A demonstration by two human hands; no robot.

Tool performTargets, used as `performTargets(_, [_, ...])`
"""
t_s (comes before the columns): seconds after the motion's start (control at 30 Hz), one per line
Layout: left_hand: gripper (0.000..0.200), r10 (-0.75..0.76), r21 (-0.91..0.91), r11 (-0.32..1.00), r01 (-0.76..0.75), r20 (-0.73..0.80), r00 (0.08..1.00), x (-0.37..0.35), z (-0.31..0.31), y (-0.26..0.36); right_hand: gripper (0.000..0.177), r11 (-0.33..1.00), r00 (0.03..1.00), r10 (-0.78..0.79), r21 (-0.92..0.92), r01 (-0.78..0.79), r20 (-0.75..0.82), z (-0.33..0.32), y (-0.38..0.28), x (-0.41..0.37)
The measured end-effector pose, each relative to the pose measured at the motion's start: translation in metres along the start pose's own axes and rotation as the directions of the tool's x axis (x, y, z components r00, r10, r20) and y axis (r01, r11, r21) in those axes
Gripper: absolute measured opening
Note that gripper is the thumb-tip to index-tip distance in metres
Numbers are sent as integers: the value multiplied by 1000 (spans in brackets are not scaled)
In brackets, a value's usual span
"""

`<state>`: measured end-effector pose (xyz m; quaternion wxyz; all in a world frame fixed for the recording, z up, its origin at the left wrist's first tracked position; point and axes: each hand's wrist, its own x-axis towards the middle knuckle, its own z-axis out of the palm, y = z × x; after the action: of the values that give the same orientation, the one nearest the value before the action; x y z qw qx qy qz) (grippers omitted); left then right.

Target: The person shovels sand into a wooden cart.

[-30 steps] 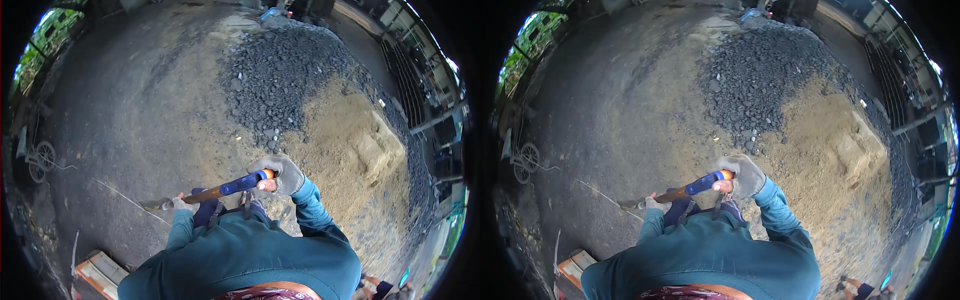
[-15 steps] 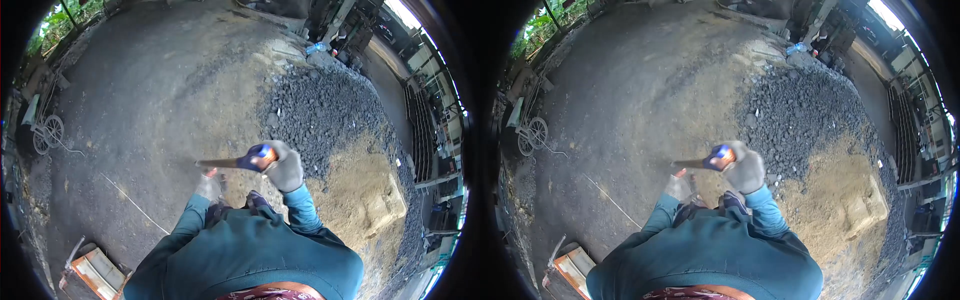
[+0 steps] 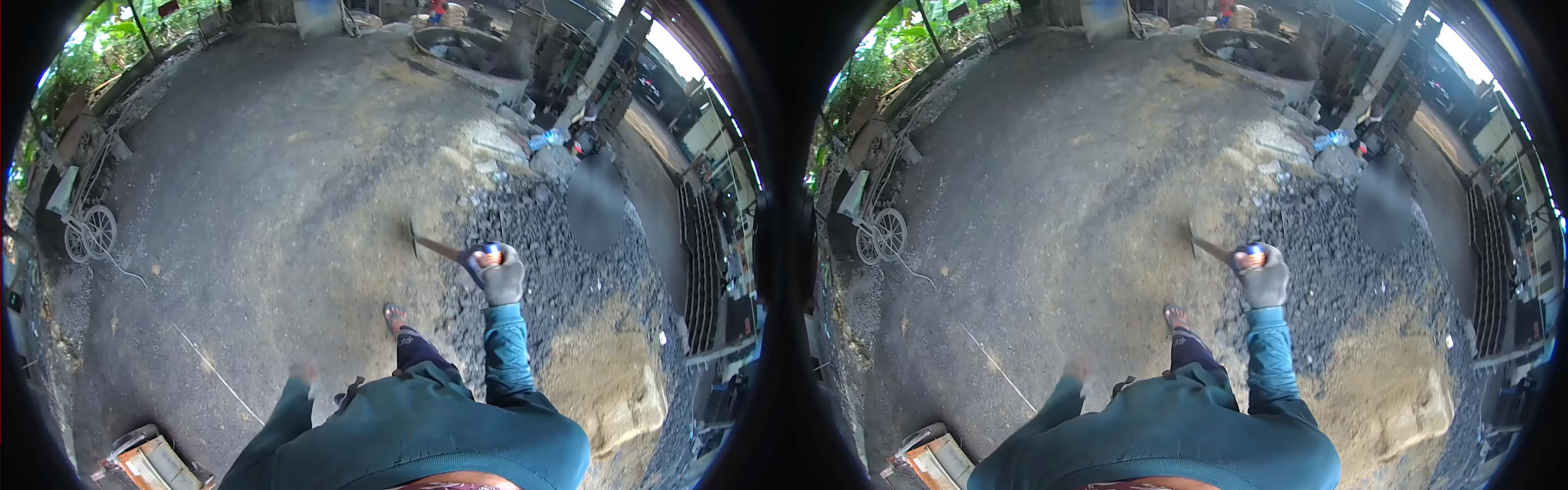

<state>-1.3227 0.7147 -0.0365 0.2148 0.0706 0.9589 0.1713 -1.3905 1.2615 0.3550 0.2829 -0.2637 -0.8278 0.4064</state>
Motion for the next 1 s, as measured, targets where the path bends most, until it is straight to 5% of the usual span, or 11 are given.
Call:
performTargets(0.2, [37, -373, 53, 923, 381, 362, 854, -88, -57, 37, 39, 921, 984, -11, -384, -60, -180, -30, 158, 242])
performTargets(0.23, [34, -532, -180, 759, 626, 383, 755, -85, -56, 44, 41, 896, 993, 93, -428, -117, -79, -46, 181, 287])
performTargets(0.27, [32, -696, -695, 99, 713, 463, 549, -76, -43, 50, 45, 645, 990, 2, -756, -111, -144, -49, 139, 297])
performTargets(0.3, [30, -727, -805, -202, 559, 505, 465, -68, -40, 58, 50, 281, 979, -118, -951, -130, -168, -55, 89, 302])
performTargets(0.33, [29, -732, -831, -321, 454, 522, 439, -56, -39, 68, 53, 357, 972, -13, -909, -217, -237, -47, 103, 328])
performTargets(0.53, [25, -700, -892, -290, 346, 444, 559, 30, -83, 107, 41, 517, 998, -36, -856, -21, -47, 153, 146, 331])
performTargets(0.6, [25, -739, -937, -278, 212, 350, 575, 46, -76, 96, 19, 516, 963, -91, -815, 262, 252, 314, 305, 281])
performTargets(0.67, [23, -748, -940, -305, 152, 336, 572, 32, -68, 85, 47, 561, 501, 210, -524, 642, 839, 394, 162, 143])
performTargets(0.73, [22, -747, -916, -387, 103, 377, 548, 3, -79, 70, 39, 458, 141, -241, -16, 889, 960, 487, 148, -21])
performTargets(0.83, [23, -776, -846, -525, -98, 428, 464, -72, -67, 48, 42, 596, -451, -278, 520, 612, 848, 440, -54, -197])
performTargets(1.0, [33, -746, -604, -597, -528, 660, 89, -216, -18, 25, 34, 709, -718, -259, 632, 314, 646, 470, -142, -333])
